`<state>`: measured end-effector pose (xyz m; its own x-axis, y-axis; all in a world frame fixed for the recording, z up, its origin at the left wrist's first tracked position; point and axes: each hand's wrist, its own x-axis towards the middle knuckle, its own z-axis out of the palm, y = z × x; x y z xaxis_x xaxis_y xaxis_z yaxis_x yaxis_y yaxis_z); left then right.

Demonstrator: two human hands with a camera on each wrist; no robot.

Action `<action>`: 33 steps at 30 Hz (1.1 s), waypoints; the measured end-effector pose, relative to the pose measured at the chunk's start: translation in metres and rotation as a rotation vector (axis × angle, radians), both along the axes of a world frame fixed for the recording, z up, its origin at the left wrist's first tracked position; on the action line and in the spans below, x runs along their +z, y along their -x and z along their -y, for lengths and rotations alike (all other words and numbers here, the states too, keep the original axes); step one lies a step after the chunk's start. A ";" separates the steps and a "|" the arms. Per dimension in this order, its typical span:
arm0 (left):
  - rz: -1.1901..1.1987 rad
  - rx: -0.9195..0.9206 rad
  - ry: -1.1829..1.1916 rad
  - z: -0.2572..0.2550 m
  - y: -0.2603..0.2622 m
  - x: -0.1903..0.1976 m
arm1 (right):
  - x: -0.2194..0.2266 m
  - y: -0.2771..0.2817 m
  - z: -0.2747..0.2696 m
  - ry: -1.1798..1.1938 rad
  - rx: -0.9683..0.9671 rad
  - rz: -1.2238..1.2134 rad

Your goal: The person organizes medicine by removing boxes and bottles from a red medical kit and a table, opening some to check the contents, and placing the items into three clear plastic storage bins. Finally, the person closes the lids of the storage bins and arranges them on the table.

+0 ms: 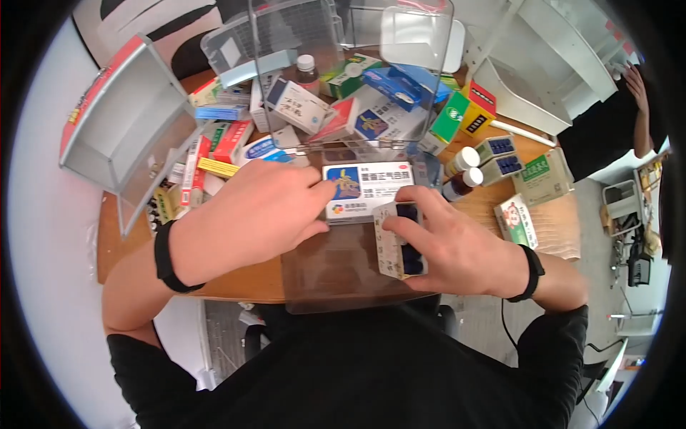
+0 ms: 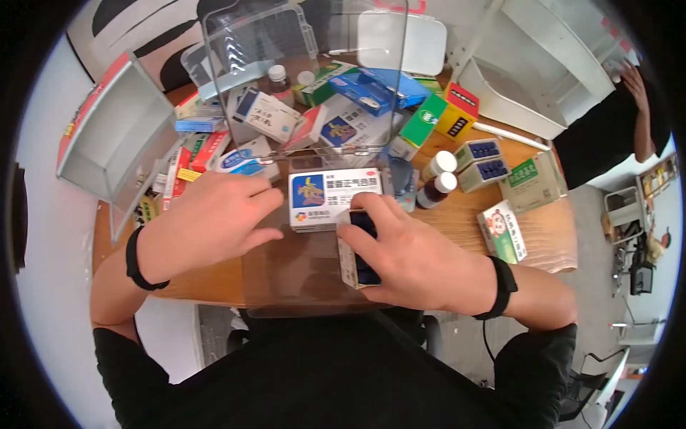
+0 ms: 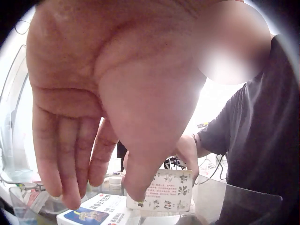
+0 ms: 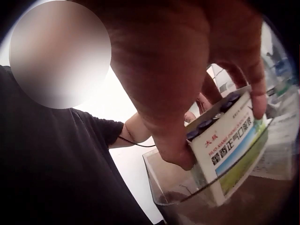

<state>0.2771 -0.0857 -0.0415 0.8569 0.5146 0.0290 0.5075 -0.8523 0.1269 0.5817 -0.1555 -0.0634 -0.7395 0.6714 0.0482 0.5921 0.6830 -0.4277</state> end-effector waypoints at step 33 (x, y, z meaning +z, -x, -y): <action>-0.159 -0.341 -0.059 -0.012 -0.109 -0.040 | -0.010 -0.097 0.072 -0.212 -0.674 -0.132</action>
<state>0.3861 -0.0735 -0.0820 0.9748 0.2005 -0.0972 0.2029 -0.9791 0.0147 0.6784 -0.2280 -0.0736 -0.1465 0.9462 0.2884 0.8666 0.2633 -0.4238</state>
